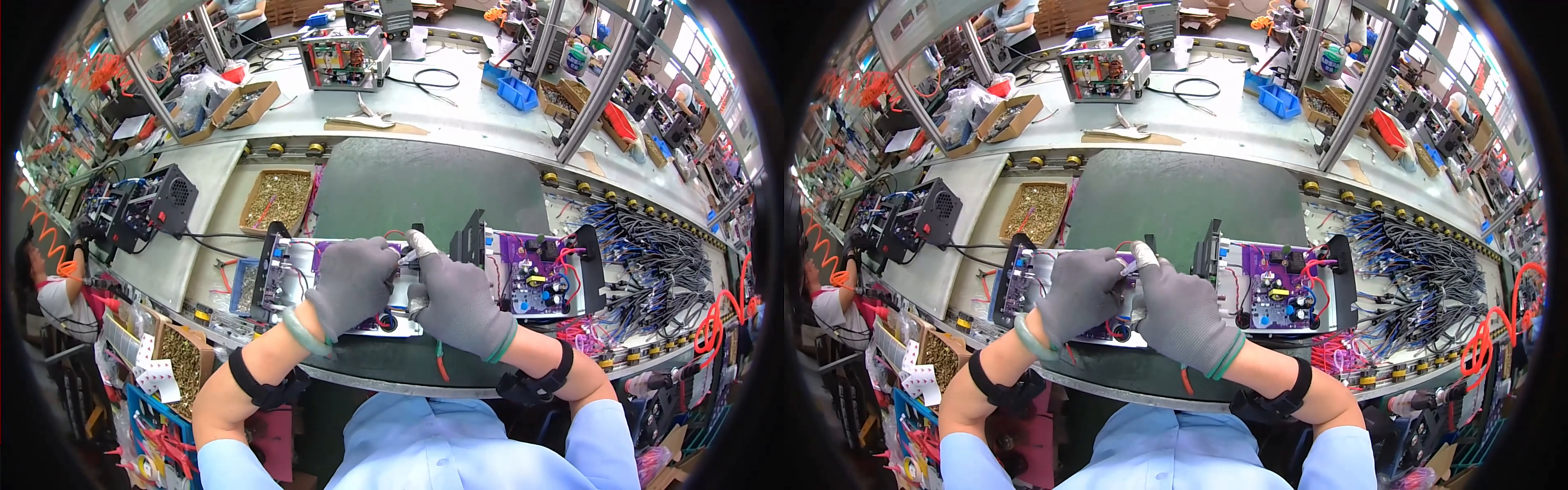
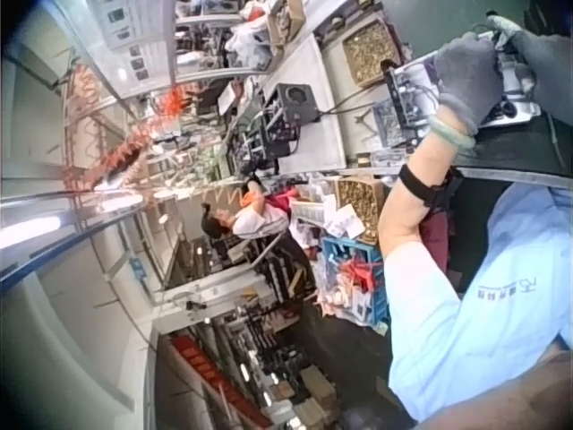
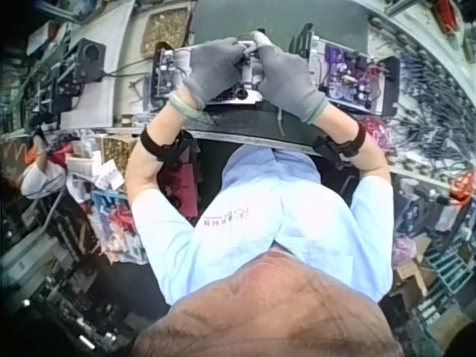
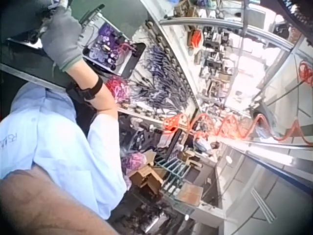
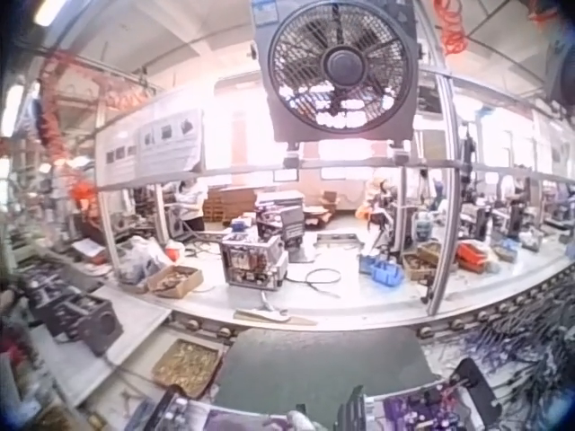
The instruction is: Assembling components and wiring into electronic power supply or inverter units on a production line.
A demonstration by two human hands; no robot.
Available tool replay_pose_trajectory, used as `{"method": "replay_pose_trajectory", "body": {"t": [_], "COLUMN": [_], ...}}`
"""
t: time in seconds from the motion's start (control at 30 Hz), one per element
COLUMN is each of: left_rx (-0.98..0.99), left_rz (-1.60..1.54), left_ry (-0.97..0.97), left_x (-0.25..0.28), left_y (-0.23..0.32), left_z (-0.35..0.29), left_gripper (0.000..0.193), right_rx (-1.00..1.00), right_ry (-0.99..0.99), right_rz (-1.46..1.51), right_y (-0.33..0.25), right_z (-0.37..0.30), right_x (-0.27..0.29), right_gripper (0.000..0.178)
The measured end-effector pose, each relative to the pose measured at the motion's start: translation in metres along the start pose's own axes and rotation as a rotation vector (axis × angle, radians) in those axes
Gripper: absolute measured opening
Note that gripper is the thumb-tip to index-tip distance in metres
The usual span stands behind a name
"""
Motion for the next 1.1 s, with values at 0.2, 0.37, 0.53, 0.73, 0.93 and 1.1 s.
{"method": "replay_pose_trajectory", "body": {"t": [0.2, 0.37, 0.53, 0.73, 0.93, 1.1], "left_rx": [0.035, 0.158, 0.153, 0.108, 0.264, 0.295], "left_rz": [0.167, 0.215, 0.238, -0.358, -0.638, -0.701], "left_ry": [-0.174, -0.184, -0.22, 0.139, 0.086, 0.049], "left_x": [-0.004, 0.031, 0.042, 0.071, 0.05, 0.036], "left_y": [0.012, 0.026, 0.047, 0.047, 0.027, 0.022], "left_z": [0.001, -0.012, -0.015, -0.013, -0.013, -0.02], "left_gripper": [0.014, 0.023, 0.021, 0.013, 0.009, 0.014], "right_rx": [-0.093, -0.118, 0.466, 0.21, 0.16, 0.141], "right_ry": [-0.096, 0.102, 0.343, 0.19, 0.21, 0.369], "right_rz": [-0.054, 0.195, -0.042, 0.215, 0.282, 0.389], "right_y": [0.003, 0.004, -0.05, -0.015, -0.002, 0.009], "right_z": [-0.003, -0.016, -0.025, -0.007, -0.014, -0.02], "right_x": [-0.003, 0.046, 0.082, 0.062, 0.057, 0.078], "right_gripper": [0.071, 0.058, 0.016, 0.009, 0.012, 0.015]}}
Point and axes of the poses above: each hand's wrist, its own z-axis towards the middle knuckle, its own x-axis out of the back of the hand, y = z × x, the point moved 10 cm from there along z, towards the middle knuckle, and after that the axes turned 4 degrees about z, right-handed, at the moved point
